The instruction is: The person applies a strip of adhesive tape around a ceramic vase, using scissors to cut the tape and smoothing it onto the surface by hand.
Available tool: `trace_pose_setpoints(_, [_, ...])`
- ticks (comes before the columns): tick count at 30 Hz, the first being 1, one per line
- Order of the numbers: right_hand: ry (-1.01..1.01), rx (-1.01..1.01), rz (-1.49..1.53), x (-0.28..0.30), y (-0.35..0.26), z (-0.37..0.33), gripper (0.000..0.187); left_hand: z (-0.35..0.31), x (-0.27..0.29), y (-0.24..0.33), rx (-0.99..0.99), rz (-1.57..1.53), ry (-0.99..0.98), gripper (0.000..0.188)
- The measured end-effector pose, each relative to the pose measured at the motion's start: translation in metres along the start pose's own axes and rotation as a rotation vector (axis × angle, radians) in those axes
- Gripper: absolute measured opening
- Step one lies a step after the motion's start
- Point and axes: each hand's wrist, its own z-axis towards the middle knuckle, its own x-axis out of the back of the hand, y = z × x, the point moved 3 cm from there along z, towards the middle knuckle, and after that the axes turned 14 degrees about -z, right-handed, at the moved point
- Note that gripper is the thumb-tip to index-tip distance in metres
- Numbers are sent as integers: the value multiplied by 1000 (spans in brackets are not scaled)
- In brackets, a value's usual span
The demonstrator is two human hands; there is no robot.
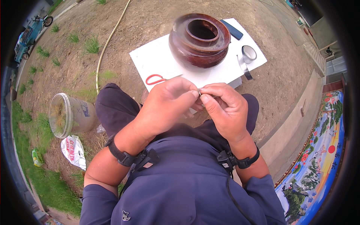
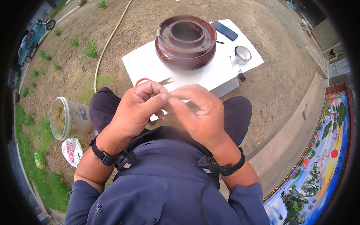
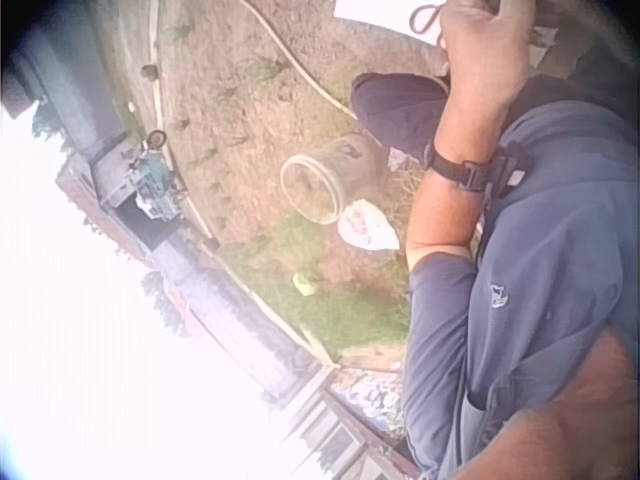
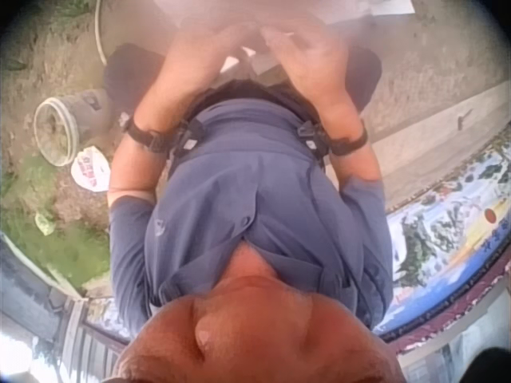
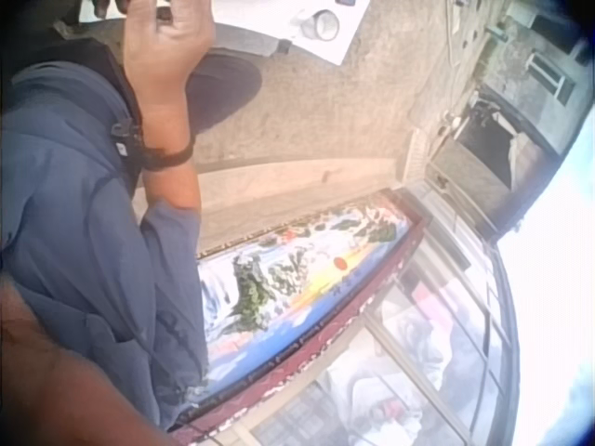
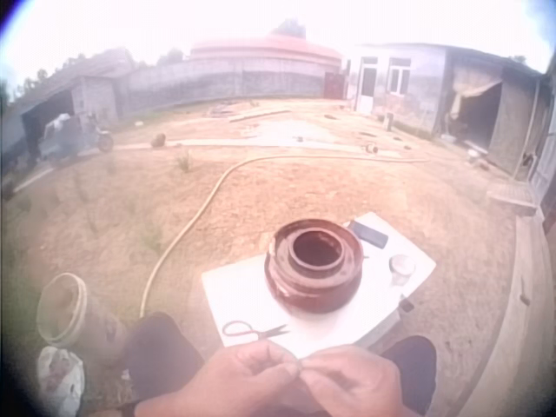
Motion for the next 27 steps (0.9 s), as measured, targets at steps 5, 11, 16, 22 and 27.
trace_pose_setpoints(5, [-45,-132,157,-2,2,0,9,-2,1,5,-70,209,16,18])
trace_pose_setpoints(11, [-31,-75,146,-2,2,2,10,-2,0,5,-73,166,2,16])
trace_pose_setpoints(16, [-6,-34,98,-1,0,3,11,-2,1,5,-62,117,-1,17])
trace_pose_setpoints(22, [-13,-22,83,0,-3,3,10,-3,-1,8,-44,121,5,18])
trace_pose_setpoints(27, [-12,-13,83,0,-3,3,11,-4,-2,9,-52,121,-7,18])
